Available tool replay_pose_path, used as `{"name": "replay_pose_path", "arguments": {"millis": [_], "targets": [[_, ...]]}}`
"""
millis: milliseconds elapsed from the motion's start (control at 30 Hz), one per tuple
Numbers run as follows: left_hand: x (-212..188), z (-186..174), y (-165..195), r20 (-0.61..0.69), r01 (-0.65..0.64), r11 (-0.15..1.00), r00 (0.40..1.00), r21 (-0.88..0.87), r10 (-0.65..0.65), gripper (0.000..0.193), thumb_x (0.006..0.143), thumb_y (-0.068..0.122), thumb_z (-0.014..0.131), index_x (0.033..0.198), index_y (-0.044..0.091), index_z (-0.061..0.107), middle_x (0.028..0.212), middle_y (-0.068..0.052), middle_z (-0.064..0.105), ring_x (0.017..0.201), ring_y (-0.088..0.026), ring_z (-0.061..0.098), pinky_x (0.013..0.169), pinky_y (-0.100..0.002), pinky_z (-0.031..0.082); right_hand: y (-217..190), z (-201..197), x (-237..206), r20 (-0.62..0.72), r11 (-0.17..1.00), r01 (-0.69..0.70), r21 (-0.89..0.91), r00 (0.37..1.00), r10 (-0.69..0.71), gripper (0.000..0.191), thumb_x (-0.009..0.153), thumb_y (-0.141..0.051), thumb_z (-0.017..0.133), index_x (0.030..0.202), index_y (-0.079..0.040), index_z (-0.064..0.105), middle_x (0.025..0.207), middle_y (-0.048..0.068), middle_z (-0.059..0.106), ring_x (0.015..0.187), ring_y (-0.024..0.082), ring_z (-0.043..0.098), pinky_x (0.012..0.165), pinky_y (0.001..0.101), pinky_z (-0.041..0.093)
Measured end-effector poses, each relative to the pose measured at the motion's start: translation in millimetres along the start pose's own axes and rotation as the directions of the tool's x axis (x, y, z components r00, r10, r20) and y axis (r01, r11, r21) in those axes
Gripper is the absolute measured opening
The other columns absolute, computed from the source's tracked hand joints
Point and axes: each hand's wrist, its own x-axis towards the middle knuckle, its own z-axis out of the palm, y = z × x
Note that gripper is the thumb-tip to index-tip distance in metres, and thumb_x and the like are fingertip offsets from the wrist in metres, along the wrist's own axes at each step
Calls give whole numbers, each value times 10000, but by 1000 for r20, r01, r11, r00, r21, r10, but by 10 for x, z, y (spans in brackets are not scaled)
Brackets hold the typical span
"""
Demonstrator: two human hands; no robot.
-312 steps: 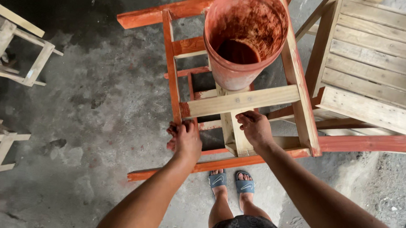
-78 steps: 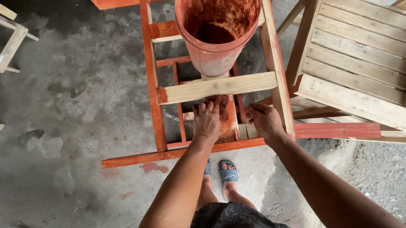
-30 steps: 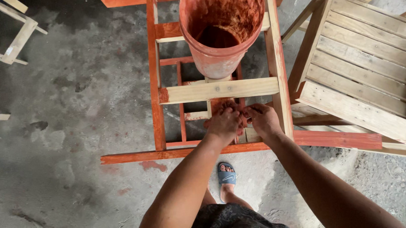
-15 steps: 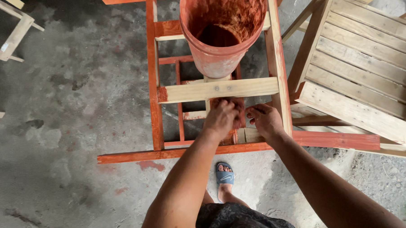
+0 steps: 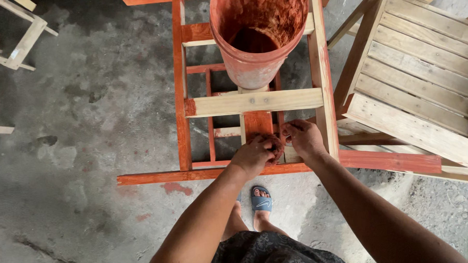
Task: The person applies reddish-brown stain to a wooden chair using a cloth. They wipe the backrest and seat, then dip the cloth into a bucket of stain and continue applying it to the chair's frame and legs.
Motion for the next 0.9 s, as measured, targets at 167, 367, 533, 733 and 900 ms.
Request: {"name": "replay_pose_path", "arguments": {"millis": [167, 367, 533, 733, 900], "targets": [[89, -13, -250, -111, 154, 969, 978, -194, -177, 250, 860, 221, 723, 1105, 207, 772, 1269, -23, 606, 1268, -254, 503, 1160, -401, 420, 87, -8, 43, 28, 997, 26, 67, 999, -28, 233, 1004, -169, 595, 1055, -10, 759, 961, 72, 762, 806, 137, 671, 750, 295, 562], [167, 51, -409, -289, 222, 962, 921, -157, -259, 226, 891, 109, 696, 1092, 141, 795, 1298, -43, 627, 1299, -252, 505, 1141, -406, 437, 208, 27, 88, 21, 1000, 29, 9, 999, -30, 227, 1015, -160, 590, 1067, -20, 761, 949, 55, 763, 828, 124, 679, 756, 286, 562], [-239, 114, -201, -156, 202, 964, 961, -173, -230, 258, 819, 164, 734, 1069, 155, 796, 1295, -53, 611, 1275, -256, 489, 1124, -398, 409, 208, 105, 92, 99, 992, 9, 130, 995, -22, 240, 1032, -156, 586, 1086, 3, 758, 936, 76, 750, 797, 125, 634, 751, 296, 548], [-351, 10, -313, -43, 132, 977, 989, -168, -141, 232, 843, 156, 717, 1056, 195, 800, 1242, -14, 627, 1263, -258, 483, 1128, -372, 447, 196, 55, 105, 69, 999, -28, 33, 997, 25, 235, 1019, -170, 577, 1078, -8, 736, 923, 38, 741, 790, 100, 654, 754, 276, 553], [-52, 9, -473, -230, 197, 961, 944, -192, -239, 378, 844, -31, 631, 1099, 186, 805, 1292, -31, 625, 1271, -255, 496, 1113, -388, 457, 298, 81, 139, 91, 995, -7, 98, 996, -2, 234, 1026, -158, 587, 1051, 24, 732, 874, 72, 711, 763, 140, 619, 723, 306, 537]]}}
